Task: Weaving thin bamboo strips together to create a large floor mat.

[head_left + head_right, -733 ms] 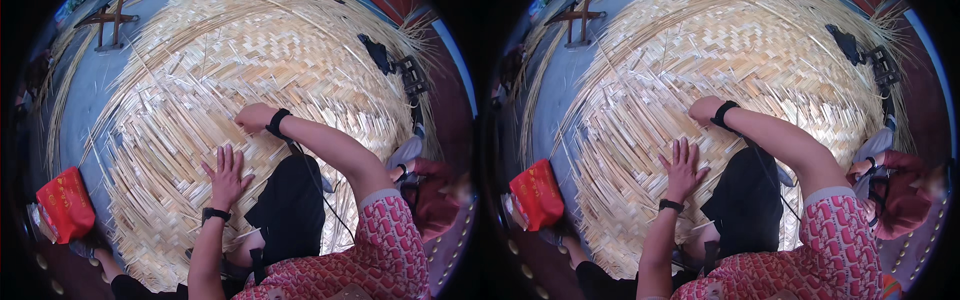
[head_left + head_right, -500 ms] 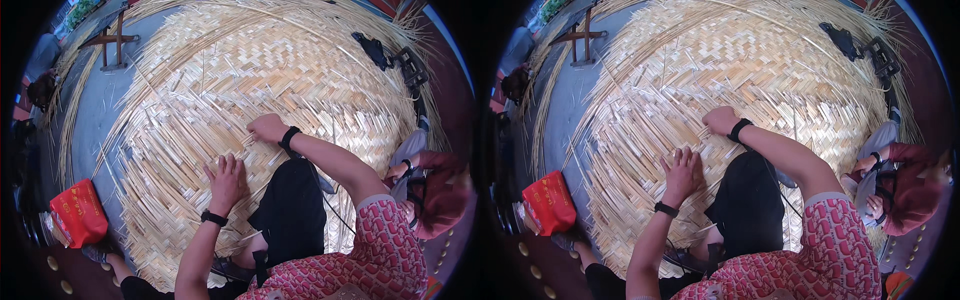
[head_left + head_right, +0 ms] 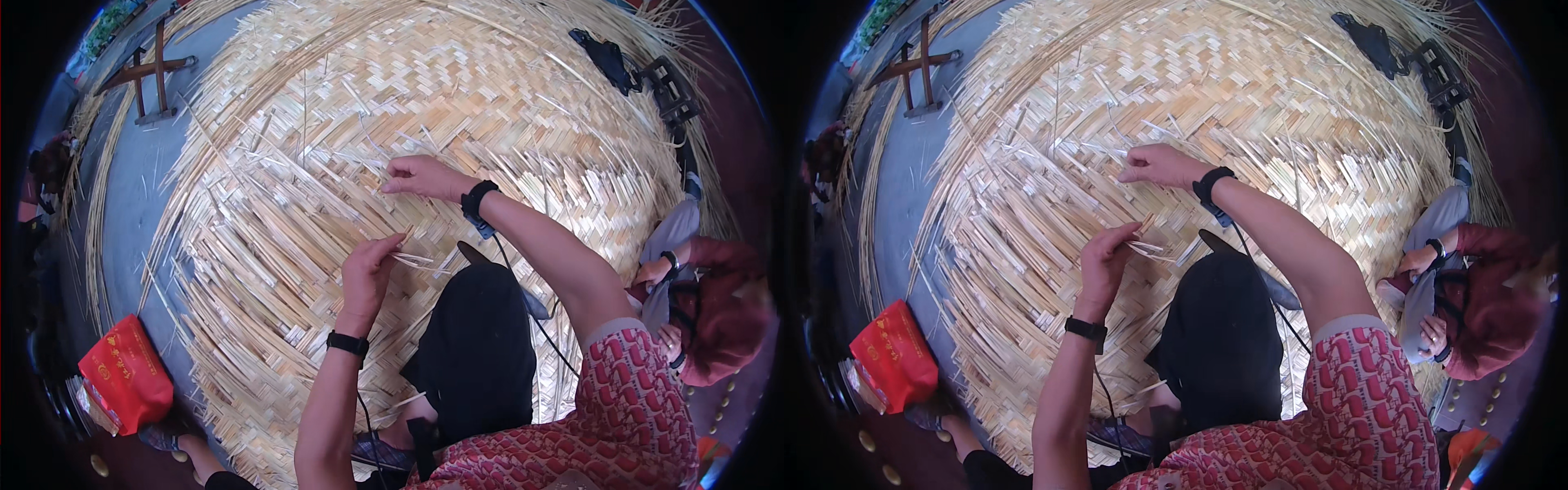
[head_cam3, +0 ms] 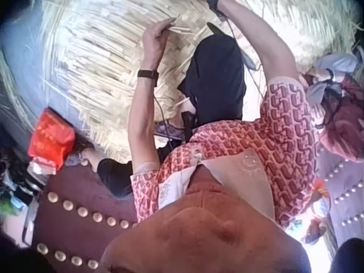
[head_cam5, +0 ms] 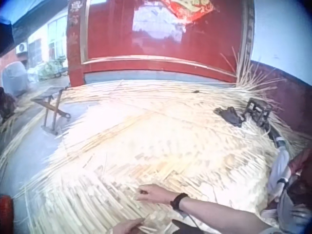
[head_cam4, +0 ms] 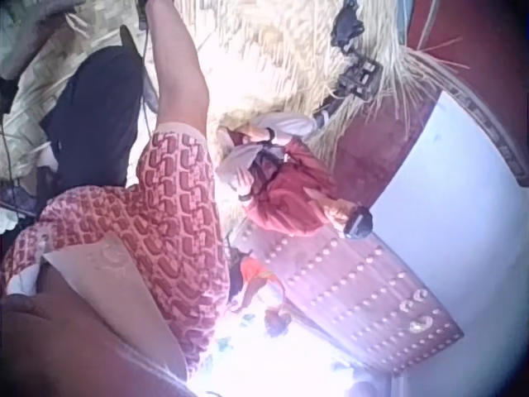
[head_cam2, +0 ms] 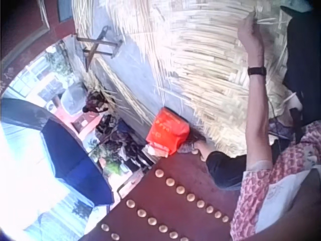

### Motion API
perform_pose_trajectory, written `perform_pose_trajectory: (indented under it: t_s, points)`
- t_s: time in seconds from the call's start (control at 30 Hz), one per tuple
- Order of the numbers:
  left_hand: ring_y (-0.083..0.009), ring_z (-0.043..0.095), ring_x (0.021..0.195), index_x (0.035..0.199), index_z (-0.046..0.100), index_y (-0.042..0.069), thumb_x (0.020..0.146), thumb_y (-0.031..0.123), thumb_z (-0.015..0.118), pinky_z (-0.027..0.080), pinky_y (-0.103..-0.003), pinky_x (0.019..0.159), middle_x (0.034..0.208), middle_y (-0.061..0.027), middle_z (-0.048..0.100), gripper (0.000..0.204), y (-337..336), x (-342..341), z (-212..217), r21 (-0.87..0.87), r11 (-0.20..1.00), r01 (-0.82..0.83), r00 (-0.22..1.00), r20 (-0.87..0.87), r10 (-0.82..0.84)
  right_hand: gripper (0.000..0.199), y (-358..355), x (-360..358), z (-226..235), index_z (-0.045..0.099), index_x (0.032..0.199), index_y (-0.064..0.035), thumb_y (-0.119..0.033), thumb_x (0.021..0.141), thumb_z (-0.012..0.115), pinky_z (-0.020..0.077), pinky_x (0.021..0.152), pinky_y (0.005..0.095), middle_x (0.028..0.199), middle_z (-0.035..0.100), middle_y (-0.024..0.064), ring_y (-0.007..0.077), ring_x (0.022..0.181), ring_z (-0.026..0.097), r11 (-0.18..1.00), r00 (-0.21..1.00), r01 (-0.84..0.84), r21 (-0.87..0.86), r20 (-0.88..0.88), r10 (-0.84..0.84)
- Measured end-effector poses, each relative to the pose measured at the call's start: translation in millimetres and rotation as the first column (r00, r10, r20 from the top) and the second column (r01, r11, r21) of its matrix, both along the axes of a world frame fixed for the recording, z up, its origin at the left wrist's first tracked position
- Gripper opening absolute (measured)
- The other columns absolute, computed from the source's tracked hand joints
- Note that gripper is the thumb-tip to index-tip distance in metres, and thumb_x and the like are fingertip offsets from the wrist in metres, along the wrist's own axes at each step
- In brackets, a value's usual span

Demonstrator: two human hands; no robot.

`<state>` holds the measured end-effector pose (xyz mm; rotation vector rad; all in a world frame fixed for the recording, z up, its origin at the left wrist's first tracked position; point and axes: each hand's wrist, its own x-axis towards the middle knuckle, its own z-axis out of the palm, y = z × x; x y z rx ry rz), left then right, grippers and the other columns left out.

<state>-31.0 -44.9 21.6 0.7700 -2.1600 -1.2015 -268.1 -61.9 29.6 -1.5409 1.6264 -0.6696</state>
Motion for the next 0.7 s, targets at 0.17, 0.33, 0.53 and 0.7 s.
perform_pose_trajectory:
  t_s: [0.17,0.33,0.53,0.7]
  points:
    - [-0.0231,0.062,0.079,0.091,0.069,0.006,0.072,-0.01,0.063,0.049,-0.03,0.071,0.081,-0.0073,0.064,0.025,-0.1,11.0,0.1,-0.009,0.999,0.031,0.999,-0.01,-0.031,0.037,-12.0,8.9,26.6,0.058,0.1,-0.0047,-0.03,0.079,0.074,0.0443,0.07,0.0267,0.096,0.063,0.0036,0.0119,0.083,0.055,0.885,0.914,-0.2,0.42,0.405,0.015]
    - [-0.0221,0.061,0.078,0.092,0.068,0.004,0.072,-0.006,0.064,0.048,-0.029,0.071,0.076,-0.0065,0.059,0.023,3.9,-2.2,-3.5,0.037,0.998,-0.053,0.998,-0.029,0.054,0.031,-23.7,30.5,11.1,0.063,0.092,-0.006,-0.026,0.071,0.074,0.0438,0.066,0.0334,0.079,0.062,0.0013,0.0135,0.075,0.057,0.892,0.889,-0.374,0.255,-0.174,0.423]
    - [-0.0092,0.056,0.063,0.09,0.066,-0.002,0.081,0.005,0.064,0.046,-0.025,0.057,0.073,-0.0037,0.061,0.012,16.5,-23.5,-17.5,0.494,0.78,-0.384,0.871,-0.088,0.484,0.017,-4.1,30.6,8.1,0.062,0.087,-0.0048,-0.01,0.075,0.071,0.0436,0.069,0.0251,0.074,0.059,-0.0023,0.0086,0.073,0.054,0.984,0.977,-0.148,0.1,0.166,0.13]
    - [-0.0086,0.057,0.063,0.09,0.066,-0.003,0.08,0.005,0.067,0.045,-0.023,0.056,0.071,-0.0025,0.062,0.013,-18.2,-15.3,-19.8,0.649,0.681,-0.339,0.92,0.077,0.384,0.02,15.2,45.0,23.8,0.062,0.096,-0.0049,-0.007,0.077,0.069,0.0469,0.076,0.0279,0.083,0.064,0.0027,0.0138,0.08,0.06,0.955,0.953,-0.294,0.036,0.093,0.289]
